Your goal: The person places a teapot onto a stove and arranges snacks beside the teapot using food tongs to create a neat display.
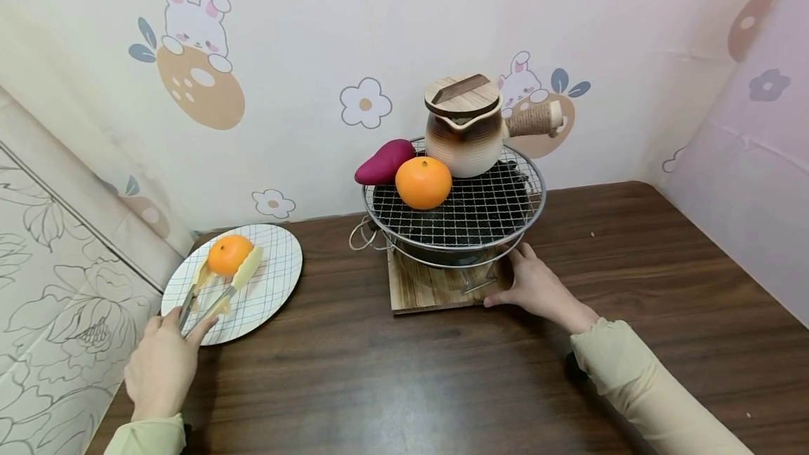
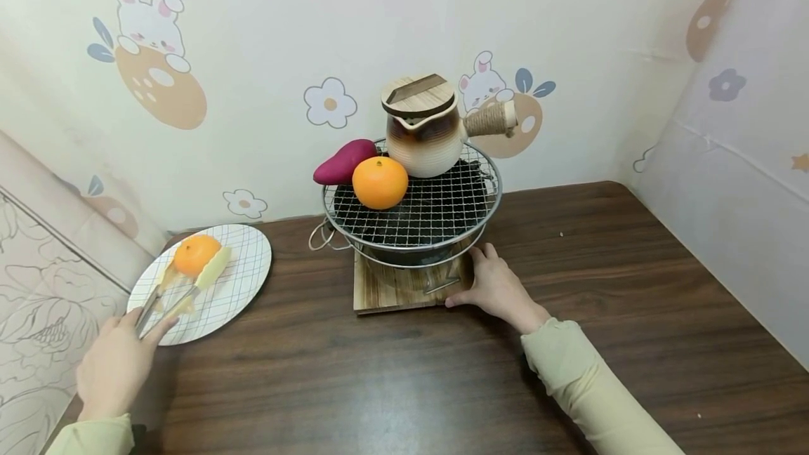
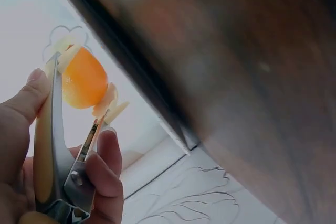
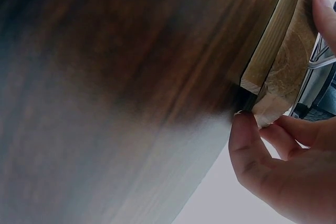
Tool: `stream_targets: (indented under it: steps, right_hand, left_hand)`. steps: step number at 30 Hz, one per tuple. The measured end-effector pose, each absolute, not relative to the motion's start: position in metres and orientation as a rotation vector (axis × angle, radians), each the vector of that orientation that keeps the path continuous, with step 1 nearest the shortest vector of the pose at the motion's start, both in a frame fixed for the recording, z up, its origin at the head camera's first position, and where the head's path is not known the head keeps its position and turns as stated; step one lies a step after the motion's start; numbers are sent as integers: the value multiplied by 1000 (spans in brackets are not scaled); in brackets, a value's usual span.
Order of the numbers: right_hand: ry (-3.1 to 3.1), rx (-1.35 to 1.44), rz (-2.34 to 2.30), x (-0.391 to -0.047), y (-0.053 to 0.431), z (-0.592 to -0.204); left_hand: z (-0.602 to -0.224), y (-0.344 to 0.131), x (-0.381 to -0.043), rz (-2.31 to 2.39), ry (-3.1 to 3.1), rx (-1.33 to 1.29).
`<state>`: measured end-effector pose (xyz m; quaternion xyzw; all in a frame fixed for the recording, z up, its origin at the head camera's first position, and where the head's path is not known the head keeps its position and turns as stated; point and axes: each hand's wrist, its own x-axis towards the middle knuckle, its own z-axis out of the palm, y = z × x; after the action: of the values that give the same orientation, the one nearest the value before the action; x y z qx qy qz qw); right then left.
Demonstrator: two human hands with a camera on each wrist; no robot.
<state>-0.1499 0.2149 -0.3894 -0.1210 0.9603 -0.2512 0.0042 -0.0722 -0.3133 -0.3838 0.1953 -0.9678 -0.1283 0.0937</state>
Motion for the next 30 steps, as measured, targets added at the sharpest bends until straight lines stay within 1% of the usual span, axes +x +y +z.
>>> stream_targets:
  steps: [8,30]
  right_hand:
    - [3013,-376,-773,-150,215,-389]
    - [3016,-378,-789,-150,215,-391]
  left_hand:
    - [-368,-291,-70,-393,-2804,502]
    - [-317,-221,-58,-407,-2425,112]
